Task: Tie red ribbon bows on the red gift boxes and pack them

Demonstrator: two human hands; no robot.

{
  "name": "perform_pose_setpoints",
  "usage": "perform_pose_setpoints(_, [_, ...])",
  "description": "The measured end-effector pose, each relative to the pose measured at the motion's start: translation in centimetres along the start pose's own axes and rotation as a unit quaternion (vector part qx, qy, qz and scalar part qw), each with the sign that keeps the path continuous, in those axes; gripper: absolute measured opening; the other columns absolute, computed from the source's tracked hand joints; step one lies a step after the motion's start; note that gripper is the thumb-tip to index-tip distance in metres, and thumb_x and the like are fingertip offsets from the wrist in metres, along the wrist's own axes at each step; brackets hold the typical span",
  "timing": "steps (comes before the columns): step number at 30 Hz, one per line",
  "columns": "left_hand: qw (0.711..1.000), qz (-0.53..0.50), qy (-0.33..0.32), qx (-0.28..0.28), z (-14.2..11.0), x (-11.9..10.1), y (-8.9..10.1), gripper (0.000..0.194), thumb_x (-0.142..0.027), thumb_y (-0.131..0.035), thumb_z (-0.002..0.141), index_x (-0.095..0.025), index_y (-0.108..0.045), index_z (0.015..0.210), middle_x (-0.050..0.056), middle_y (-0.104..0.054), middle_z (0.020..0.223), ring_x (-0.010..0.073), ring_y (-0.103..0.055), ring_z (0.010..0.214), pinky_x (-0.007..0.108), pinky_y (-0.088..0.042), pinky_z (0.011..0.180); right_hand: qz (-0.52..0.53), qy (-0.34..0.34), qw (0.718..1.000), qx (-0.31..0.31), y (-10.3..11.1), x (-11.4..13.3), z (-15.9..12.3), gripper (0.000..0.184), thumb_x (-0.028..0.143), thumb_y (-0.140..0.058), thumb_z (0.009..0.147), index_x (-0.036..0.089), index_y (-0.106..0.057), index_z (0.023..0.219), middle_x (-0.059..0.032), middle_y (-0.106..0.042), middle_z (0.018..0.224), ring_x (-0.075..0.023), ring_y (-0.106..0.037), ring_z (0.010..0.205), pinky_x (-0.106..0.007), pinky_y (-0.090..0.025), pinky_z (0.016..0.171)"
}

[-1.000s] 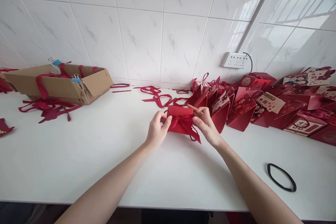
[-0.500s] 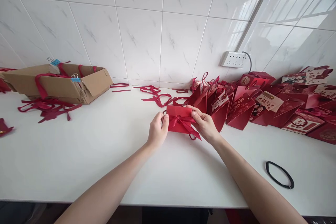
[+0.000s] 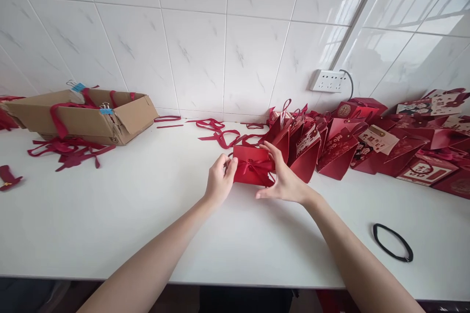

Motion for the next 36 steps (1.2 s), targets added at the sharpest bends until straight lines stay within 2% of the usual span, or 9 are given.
perform_pose_setpoints(4, [0.998,-0.042,-0.006,0.046,0.0,-0.3,-0.2,0.032,-0.041,-0.048,0.085,-0.020,-0.036,0.064,-0.004,-0.036,0.059,0.0103,-0.036,0.055,0.022,-0.032,0.050,-0.140,0.018,0.990,0.011,-0.2,0.0,-0.2,0.106,0.028,-0.071,0.071,0.024,0.001,0.148,-0.0197,-0.025,0.145,-0.0359,-0.032,0.135,-0.057,-0.041,0.102])
perform_pose_setpoints(7, [0.997,-0.036,0.002,0.068,0.0,-0.2,-0.3,0.031,-0.041,-0.054,0.082,-0.020,-0.038,0.065,-0.003,-0.040,0.062,0.0109,-0.040,0.057,0.022,-0.034,0.050,-0.156,0.038,0.987,-0.002,-0.3,-0.4,-0.1,0.112,0.026,-0.071,0.070,0.025,0.010,0.148,-0.0208,-0.029,0.143,-0.0347,-0.044,0.126,-0.054,-0.048,0.095])
perform_pose_setpoints(9, [0.998,0.004,-0.027,0.052,0.0,-0.2,-0.2,0.026,-0.036,-0.055,0.083,-0.020,-0.041,0.068,-0.003,-0.043,0.064,0.0114,-0.043,0.061,0.023,-0.038,0.055,-0.168,0.051,0.984,-0.017,-0.2,-0.6,0.0,0.114,0.026,-0.072,0.070,0.025,0.012,0.148,-0.0211,-0.028,0.143,-0.0342,-0.047,0.123,-0.053,-0.051,0.092])
perform_pose_setpoints(12, [0.986,0.072,-0.148,0.004,-0.1,-0.8,-0.2,0.016,-0.026,-0.054,0.086,-0.020,-0.046,0.074,-0.001,-0.048,0.071,0.0122,-0.047,0.067,0.024,-0.043,0.063,-0.191,0.083,0.976,-0.060,-0.3,-0.4,0.0,0.111,0.023,-0.071,0.071,0.024,0.009,0.148,-0.0218,-0.028,0.143,-0.0347,-0.045,0.125,-0.052,-0.051,0.092])
perform_pose_setpoints(16, [0.943,0.107,-0.314,-0.037,-0.8,-2.4,0.0,0.012,-0.017,-0.059,0.085,-0.019,-0.049,0.079,0.003,-0.053,0.082,0.0142,-0.052,0.077,0.026,-0.045,0.065,-0.189,0.109,0.969,-0.114,-0.7,0.5,-0.1,0.104,0.028,-0.071,0.073,0.022,0.002,0.148,-0.0223,-0.028,0.141,-0.0356,-0.035,0.133,-0.051,-0.053,0.091])
perform_pose_setpoints(19, [0.912,0.115,-0.391,-0.041,-1.3,-3.4,0.1,0.014,-0.012,-0.062,0.083,-0.020,-0.050,0.082,0.003,-0.061,0.087,0.0156,-0.054,0.080,0.030,-0.044,0.070,-0.170,0.116,0.970,-0.130,-1.2,1.1,-0.2,0.099,0.034,-0.069,0.076,0.024,-0.001,0.147,-0.0215,-0.024,0.143,-0.0342,-0.036,0.133,-0.048,-0.056,0.087])
perform_pose_setpoints(21, [0.895,0.127,-0.427,-0.042,-1.6,-4.0,0.2,0.016,-0.009,-0.063,0.081,-0.020,-0.051,0.082,0.002,-0.066,0.085,0.0159,-0.054,0.076,0.032,-0.042,0.071,-0.180,0.147,0.961,-0.149,-1.4,1.6,-0.3,0.096,0.038,-0.067,0.078,0.026,-0.001,0.147,-0.0193,-0.025,0.144,-0.0338,-0.034,0.134,-0.051,-0.053,0.092])
perform_pose_setpoints(25, [0.871,0.137,-0.469,-0.057,-1.9,-4.8,0.3,0.018,-0.004,-0.063,0.079,-0.020,-0.055,0.079,0.000,-0.069,0.082,0.0149,-0.052,0.072,0.032,-0.040,0.071,-0.197,0.196,0.941,-0.194,-1.6,2.3,-0.6,0.098,0.044,-0.068,0.078,0.028,0.000,0.146,-0.0181,-0.029,0.142,-0.0347,-0.033,0.134,-0.057,-0.041,0.103])
perform_pose_setpoints(36, [0.865,0.131,-0.481,-0.063,-2.2,-5.3,0.2,0.016,-0.004,-0.062,0.081,-0.019,-0.055,0.078,-0.001,-0.071,0.080,0.0151,-0.050,0.072,0.032,-0.036,0.070,-0.145,0.225,0.941,-0.208,-1.7,2.9,-0.8,0.096,0.036,-0.072,0.077,0.028,-0.007,0.147,-0.0160,-0.028,0.143,-0.0330,-0.033,0.135,-0.054,-0.040,0.106])
Point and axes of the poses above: each hand's wrist, its own z-axis towards the middle knuckle, its own y-axis out of the back of the hand, x = y × z, the point moved 3 cm from there along z, towards the middle knuckle
